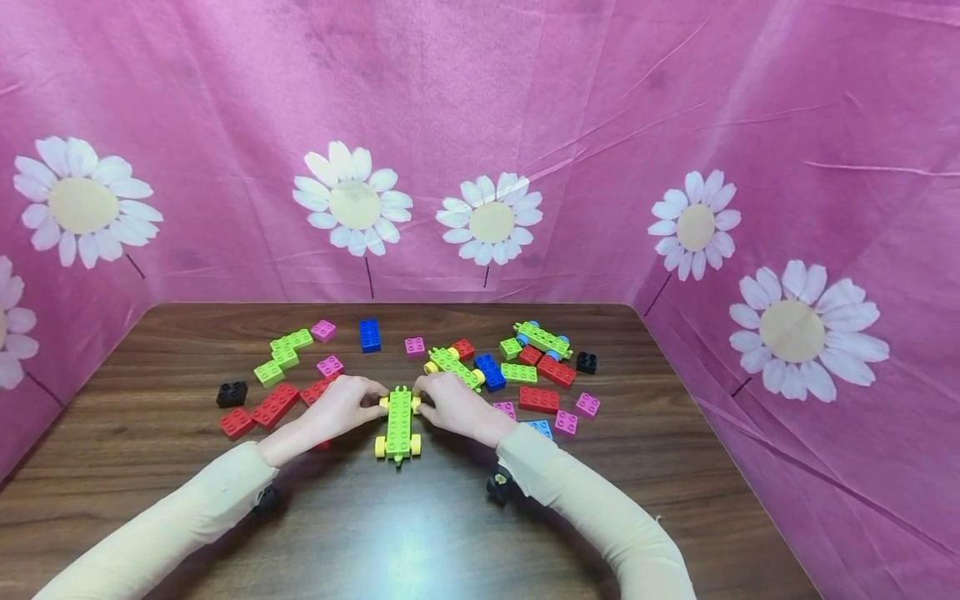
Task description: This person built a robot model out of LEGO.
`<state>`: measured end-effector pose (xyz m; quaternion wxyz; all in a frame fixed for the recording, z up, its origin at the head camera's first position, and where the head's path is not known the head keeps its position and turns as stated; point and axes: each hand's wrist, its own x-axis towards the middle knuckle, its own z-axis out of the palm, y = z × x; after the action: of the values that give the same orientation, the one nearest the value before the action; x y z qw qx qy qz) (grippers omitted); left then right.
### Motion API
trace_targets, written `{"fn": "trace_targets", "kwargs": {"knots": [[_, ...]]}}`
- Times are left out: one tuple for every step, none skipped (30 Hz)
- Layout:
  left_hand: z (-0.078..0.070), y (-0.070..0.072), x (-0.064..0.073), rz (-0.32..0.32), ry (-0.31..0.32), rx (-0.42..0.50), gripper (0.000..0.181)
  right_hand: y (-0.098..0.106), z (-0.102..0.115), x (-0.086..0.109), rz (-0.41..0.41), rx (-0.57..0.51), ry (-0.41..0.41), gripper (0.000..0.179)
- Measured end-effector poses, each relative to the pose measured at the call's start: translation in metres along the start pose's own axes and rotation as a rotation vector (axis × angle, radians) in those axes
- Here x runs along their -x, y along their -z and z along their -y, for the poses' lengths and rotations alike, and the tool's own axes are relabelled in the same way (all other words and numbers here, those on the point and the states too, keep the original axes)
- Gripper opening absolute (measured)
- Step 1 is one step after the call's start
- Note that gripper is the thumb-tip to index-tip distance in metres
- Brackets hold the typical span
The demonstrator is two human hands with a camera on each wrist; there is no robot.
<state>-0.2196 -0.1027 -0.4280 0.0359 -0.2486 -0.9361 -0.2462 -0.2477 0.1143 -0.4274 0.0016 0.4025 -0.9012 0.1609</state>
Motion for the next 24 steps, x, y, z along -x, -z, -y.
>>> {"fn": "trace_targets", "kwargs": {"knots": [[0.0, -0.001, 0.0, -0.004, 0.003, 0.001, 0.019, 0.0, 0.0, 0.0, 0.0, -0.005, 0.001, 0.018], [0.001, -0.001, -0.001, -0.008, 0.007, 0.002, 0.019, 0.0, 0.0, -0.001, 0.002, -0.006, -0.004, 0.018], [0.0, -0.001, -0.001, -0.011, 0.014, 0.003, 0.019, 0.0, -0.001, -0.001, 0.002, -0.007, -0.005, 0.018], [0.001, -0.002, -0.001, -0.014, 0.018, 0.004, 0.019, 0.0, -0.001, -0.002, 0.004, -0.007, -0.008, 0.018], [0.001, -0.002, -0.002, -0.016, 0.022, 0.005, 0.019, -0.001, -0.001, -0.003, 0.009, -0.004, -0.015, 0.018], [0.001, -0.003, -0.002, -0.017, 0.025, 0.007, 0.019, -0.001, -0.002, -0.003, 0.011, 0.0, -0.021, 0.019], [0.001, -0.003, -0.002, -0.021, 0.021, 0.002, 0.019, -0.001, -0.002, -0.004, 0.012, 0.0, -0.025, 0.019], [0.001, -0.003, -0.003, -0.023, 0.019, 0.003, 0.019, -0.001, -0.002, -0.004, 0.013, 0.001, -0.03, 0.019], [0.001, -0.003, -0.003, -0.024, 0.017, 0.004, 0.02, -0.001, -0.002, -0.004, 0.013, -0.001, -0.032, 0.019], [0.001, -0.003, -0.003, -0.025, 0.015, 0.005, 0.02, 0.0, -0.002, -0.005, 0.015, -0.003, -0.037, 0.02], [0.001, -0.003, -0.003, -0.026, 0.012, 0.006, 0.02, 0.0, -0.002, -0.005, 0.016, -0.004, -0.036, 0.02], [0.002, -0.003, -0.003, -0.025, 0.01, 0.008, 0.02, 0.0, -0.002, -0.005, 0.016, -0.006, -0.035, 0.02], [0.002, -0.003, -0.003, -0.024, 0.009, 0.01, 0.02, 0.0, -0.002, -0.006, 0.018, -0.007, -0.035, 0.02], [0.002, -0.003, -0.003, -0.022, 0.013, 0.02, 0.02, 0.001, -0.003, -0.006, 0.023, -0.005, -0.036, 0.02], [0.003, -0.003, -0.003, -0.022, 0.013, 0.023, 0.019, 0.002, -0.003, -0.006, 0.025, -0.004, -0.037, 0.02], [0.004, -0.003, -0.004, -0.021, 0.011, 0.025, 0.019, 0.003, -0.003, -0.006, 0.026, -0.007, -0.037, 0.019], [0.004, -0.003, -0.004, -0.021, 0.011, 0.028, 0.018, 0.005, -0.004, -0.007, 0.024, -0.006, -0.035, 0.019], [0.004, -0.003, -0.004, -0.021, 0.007, 0.031, 0.018, 0.007, -0.004, -0.007, 0.019, -0.006, -0.037, 0.019], [0.005, -0.003, -0.004, -0.021, 0.006, 0.034, 0.018, 0.01, -0.005, -0.008, 0.009, -0.009, -0.034, 0.019], [0.005, -0.003, -0.004, -0.02, 0.004, 0.038, 0.018, 0.013, -0.005, -0.009, -0.005, -0.012, -0.029, 0.019], [0.005, -0.003, -0.004, -0.019, 0.002, 0.038, 0.018, 0.017, -0.006, -0.01, -0.022, -0.012, -0.021, 0.019], [0.005, -0.002, -0.004, -0.018, 0.002, 0.038, 0.018, 0.02, -0.007, -0.011, -0.039, -0.007, -0.012, 0.019], [0.004, -0.002, -0.004, -0.017, 0.002, 0.039, 0.018, 0.024, -0.009, -0.013, -0.057, 0.006, -0.004, 0.019], [0.004, -0.002, -0.005, -0.015, 0.002, 0.041, 0.018, 0.028, -0.01, -0.015, -0.073, 0.014, 0.0, 0.02]]}}
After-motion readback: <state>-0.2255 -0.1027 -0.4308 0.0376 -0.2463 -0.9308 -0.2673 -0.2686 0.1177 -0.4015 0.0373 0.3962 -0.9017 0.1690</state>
